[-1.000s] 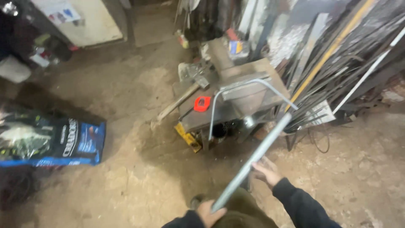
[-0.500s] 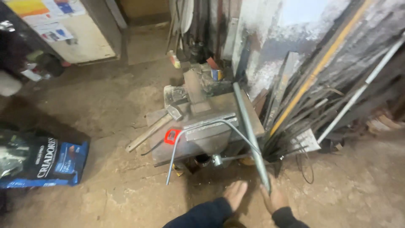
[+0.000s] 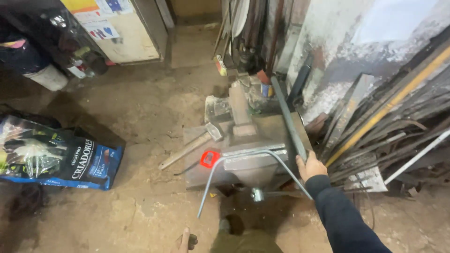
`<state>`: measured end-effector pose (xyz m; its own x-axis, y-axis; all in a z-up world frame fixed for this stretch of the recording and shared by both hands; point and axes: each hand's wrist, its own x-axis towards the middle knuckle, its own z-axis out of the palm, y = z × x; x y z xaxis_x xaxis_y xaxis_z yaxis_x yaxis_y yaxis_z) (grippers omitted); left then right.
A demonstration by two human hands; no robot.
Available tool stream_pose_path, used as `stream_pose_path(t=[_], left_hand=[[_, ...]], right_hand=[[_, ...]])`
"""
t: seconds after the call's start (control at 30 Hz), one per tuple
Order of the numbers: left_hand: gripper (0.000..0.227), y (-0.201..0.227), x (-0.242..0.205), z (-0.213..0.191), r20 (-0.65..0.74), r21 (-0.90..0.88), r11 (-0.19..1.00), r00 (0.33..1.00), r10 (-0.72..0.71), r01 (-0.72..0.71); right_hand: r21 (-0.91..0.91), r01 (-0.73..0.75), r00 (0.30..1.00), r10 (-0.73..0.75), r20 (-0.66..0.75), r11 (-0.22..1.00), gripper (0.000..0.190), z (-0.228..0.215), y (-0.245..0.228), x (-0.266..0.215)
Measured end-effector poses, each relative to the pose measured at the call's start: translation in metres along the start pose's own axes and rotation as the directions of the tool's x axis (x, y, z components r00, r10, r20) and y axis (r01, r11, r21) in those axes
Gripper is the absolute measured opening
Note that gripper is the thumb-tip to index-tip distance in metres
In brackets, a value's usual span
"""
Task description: Bending a metal rod using a vice and a pipe for leverage to match a template.
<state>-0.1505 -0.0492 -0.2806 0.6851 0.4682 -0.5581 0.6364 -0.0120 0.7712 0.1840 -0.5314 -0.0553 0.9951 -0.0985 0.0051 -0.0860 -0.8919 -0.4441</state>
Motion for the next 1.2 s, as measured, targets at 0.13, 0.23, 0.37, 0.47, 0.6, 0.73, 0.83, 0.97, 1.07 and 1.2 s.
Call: stream_pose_path(t=[0.13, 0.23, 0.37, 0.47, 0.6, 0.73, 0.83, 0.97, 1.07, 1.2], left_hand=[[0.076, 0.021, 0.028, -0.007, 0.111, -0.101, 0.994, 0.992, 0.063, -0.052], [0.072, 0.079, 0.034, -0.021, 0.206, -0.033, 0.999, 0.978, 0.037, -0.031], [0.069, 0.165, 0.021, -0.033, 0.346, 0.070, 0.987, 0.931, 0.113, -0.146], [0.059, 0.252, -0.001, -0.027, 0.444, 0.049, 0.974, 0.878, 0.179, -0.223], [0.053, 0.322, -0.012, 0.008, 0.476, -0.054, 0.924, 0.804, 0.357, -0.378], [0.052, 0.397, -0.037, 0.035, 0.524, 0.069, 0.732, 0.649, 0.551, -0.678], [0.052, 0.403, -0.027, 0.050, 0.540, 0.214, 0.770, 0.729, 0.420, -0.601], [0.051, 0.408, -0.029, 0.061, 0.519, 0.241, 0.770, 0.749, 0.411, -0.590], [0.053, 0.408, -0.027, 0.065, 0.536, 0.224, 0.784, 0.745, 0.397, -0.579], [0.052, 0.385, -0.014, 0.069, 0.585, 0.108, 0.874, 0.741, 0.329, -0.473]], right_hand=[[0.133, -0.078, 0.993, 0.089, -0.077, 0.988, 0.081, -0.012, -0.018, 0.003], [0.116, -0.119, 0.987, 0.130, -0.091, 0.986, 0.081, -0.008, -0.003, -0.027], [-0.198, 0.146, 0.986, -0.127, 0.106, 0.969, 0.060, 0.031, 0.053, -0.061], [-0.192, 0.273, 0.912, -0.189, 0.365, 0.943, 0.074, 0.060, 0.083, -0.059], [0.180, 0.582, 0.737, -0.608, 0.295, 0.793, 0.073, 0.068, 0.107, -0.032], [-0.125, 0.444, 0.643, -0.218, 0.734, 0.887, 0.064, 0.027, 0.071, -0.003], [-0.462, 0.547, 0.630, 0.020, 0.776, 0.698, 0.061, -0.080, -0.010, 0.002], [0.081, 0.394, 0.680, -0.350, 0.644, 0.915, 0.043, -0.172, -0.020, 0.000], [0.633, 0.015, 0.698, -0.462, 0.548, 0.774, 0.038, -0.089, 0.061, -0.010], [0.800, -0.083, 0.838, -0.392, 0.378, 0.594, 0.050, 0.014, 0.031, -0.070]])
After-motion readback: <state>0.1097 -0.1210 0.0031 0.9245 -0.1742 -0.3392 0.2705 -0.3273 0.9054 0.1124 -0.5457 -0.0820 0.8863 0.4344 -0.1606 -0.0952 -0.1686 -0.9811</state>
